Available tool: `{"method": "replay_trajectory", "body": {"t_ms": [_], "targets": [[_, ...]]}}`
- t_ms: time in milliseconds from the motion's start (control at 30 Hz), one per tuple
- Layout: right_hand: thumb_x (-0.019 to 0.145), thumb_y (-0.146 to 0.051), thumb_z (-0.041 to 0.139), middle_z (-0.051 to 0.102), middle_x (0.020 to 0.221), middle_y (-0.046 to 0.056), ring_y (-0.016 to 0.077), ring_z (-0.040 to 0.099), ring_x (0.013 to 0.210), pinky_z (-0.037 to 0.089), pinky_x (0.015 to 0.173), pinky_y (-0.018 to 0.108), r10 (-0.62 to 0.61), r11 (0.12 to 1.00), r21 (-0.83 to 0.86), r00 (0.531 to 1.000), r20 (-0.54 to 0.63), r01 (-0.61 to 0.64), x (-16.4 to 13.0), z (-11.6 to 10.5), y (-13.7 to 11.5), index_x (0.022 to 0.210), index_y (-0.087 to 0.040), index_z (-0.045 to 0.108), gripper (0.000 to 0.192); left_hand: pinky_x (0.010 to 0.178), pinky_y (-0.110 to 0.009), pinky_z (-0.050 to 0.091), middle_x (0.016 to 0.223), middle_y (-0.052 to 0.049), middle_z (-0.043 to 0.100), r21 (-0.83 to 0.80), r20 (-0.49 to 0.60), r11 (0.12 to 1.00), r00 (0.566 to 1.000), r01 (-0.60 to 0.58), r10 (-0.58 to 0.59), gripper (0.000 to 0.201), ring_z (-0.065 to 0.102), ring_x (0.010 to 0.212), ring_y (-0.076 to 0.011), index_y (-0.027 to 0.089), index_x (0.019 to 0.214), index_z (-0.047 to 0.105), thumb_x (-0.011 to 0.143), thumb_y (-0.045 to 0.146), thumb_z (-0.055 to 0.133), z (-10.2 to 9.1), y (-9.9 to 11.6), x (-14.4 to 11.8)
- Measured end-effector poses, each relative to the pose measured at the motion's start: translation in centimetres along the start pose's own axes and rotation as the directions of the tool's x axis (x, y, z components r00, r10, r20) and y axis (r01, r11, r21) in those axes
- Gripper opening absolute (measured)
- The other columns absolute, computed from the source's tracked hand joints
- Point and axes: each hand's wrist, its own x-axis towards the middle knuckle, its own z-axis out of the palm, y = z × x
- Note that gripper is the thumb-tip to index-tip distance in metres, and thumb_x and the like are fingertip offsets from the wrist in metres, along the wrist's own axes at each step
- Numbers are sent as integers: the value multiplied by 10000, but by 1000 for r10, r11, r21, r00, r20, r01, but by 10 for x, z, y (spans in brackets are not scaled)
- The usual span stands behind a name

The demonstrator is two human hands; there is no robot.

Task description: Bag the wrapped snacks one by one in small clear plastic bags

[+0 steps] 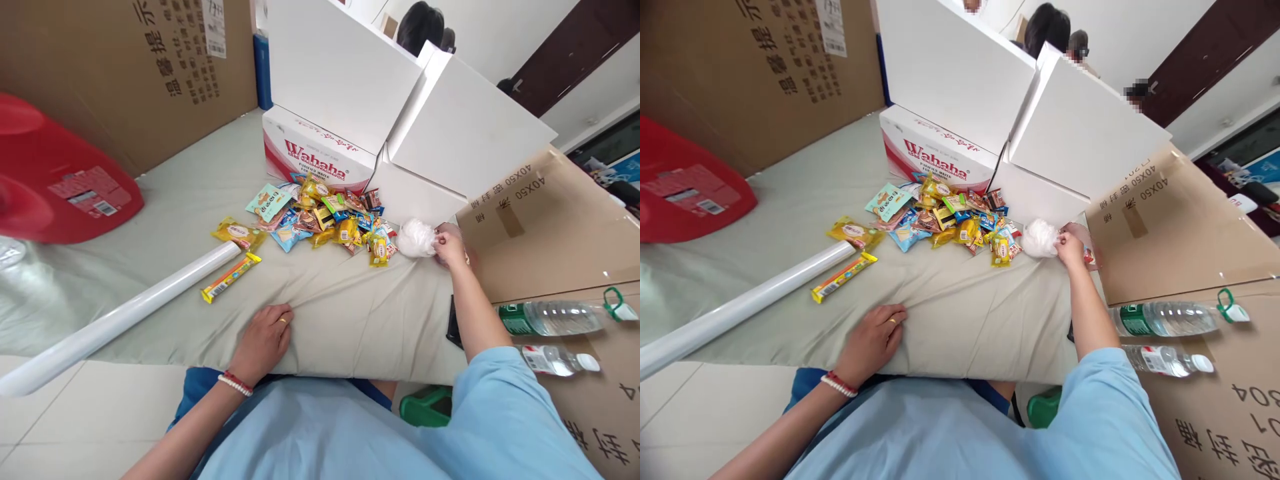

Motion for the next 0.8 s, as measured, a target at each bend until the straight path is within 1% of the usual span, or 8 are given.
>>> {"method": "replay_trajectory", "body": {"t_ms": [133, 233, 367, 500, 567, 667, 733, 800], "targets": [[806, -359, 683, 679, 858, 51, 173, 612, 733, 520, 682, 296, -46, 995, 75, 977, -209, 63, -32, -9, -14, 985, -171, 666, 260, 897, -430, 542, 1094, -102, 731, -114, -12, 993, 999, 43, -45, 258, 665, 995, -257, 185, 1010, 697, 957, 183, 445, -4, -1, -2], [805, -453, 699, 639, 832, 10, 129, 554, 623, 486, 604, 265, -59, 895, 397, 937, -345, 202, -92, -2, -28, 991, -207, 638, 315, 906, -426, 553, 1055, -95, 728, -316, -53, 936, 982, 155, -180, 250, 679, 997, -249, 200, 1003, 686, 979, 247, 442, -11, 7, -3], [798, -419, 769, 653, 802, -4, 128, 575, 634, 492, 605, 254, -150, 788, 615, 975, 164, 18, -227, 46, -45, 948, -238, 676, 253, 614, -332, 570, 1171, -102, 683, -700, 265, 566, 895, 435, -359, 382, 684, 758, -180, 227, 1272, 586, 981, 450, 478, -14, 42, 4], [875, -436, 722, 721, 874, 26, 170, 650, 748, 547, 737, 305, -343, 868, 495, 681, 647, -33, -318, 87, -48, 998, -243, 751, 231, 476, -272, 521, 1114, -91, 673, -734, 629, 171, 753, 657, -192, 678, 666, 768, -197, 253, 1424, 475, 856, 598, 610, -6, 79, 14], [907, -464, 669, 733, 946, 45, 190, 668, 809, 554, 804, 332, -282, 906, 424, 737, 615, -7, -306, 84, -34, 1067, -241, 751, 286, 515, -275, 531, 863, -30, 644, -687, 676, 182, 711, 703, -192, 591, 625, 729, -191, 219, 1279, 588, 824, 593, 634, -3, 84, 14], [952, -458, 537, 710, 1077, 107, 229, 665, 927, 536, 917, 386, -14, 984, 177, 997, 71, 2, -227, 53, 12, 1200, -198, 687, 389, 576, -298, 551, 741, 8, 587, -648, 655, 260, 698, 716, -291, 504, 582, 666, -172, 202, 1139, 638, 828, 599, 616, -7, 74, 7], [925, -377, 503, 620, 1304, 196, 281, 618, 1155, 483, 1038, 428, 53, 994, -79, 967, -247, -75, -162, 27, 46, 1380, -132, 566, 520, 612, -325, 574, 794, -11, 630, -647, 625, 269, 698, 714, -349, 542, 611, 695, -187, 207, 1159, 627, 815, 625, 622, -12, 62, -2], [877, -319, 518, 504, 1440, 269, 335, 514, 1337, 406, 1129, 469, 95, 958, -230, 950, -298, -168, -105, 9, 71, 1474, -66, 461, 651, 642, -359, 598, 909, -46, 692, -659, 594, 237, 687, 714, -420, 606, 666, 775, -223, 224, 1229, 596, 796, 646, 631, -19, 51, -15]]}}
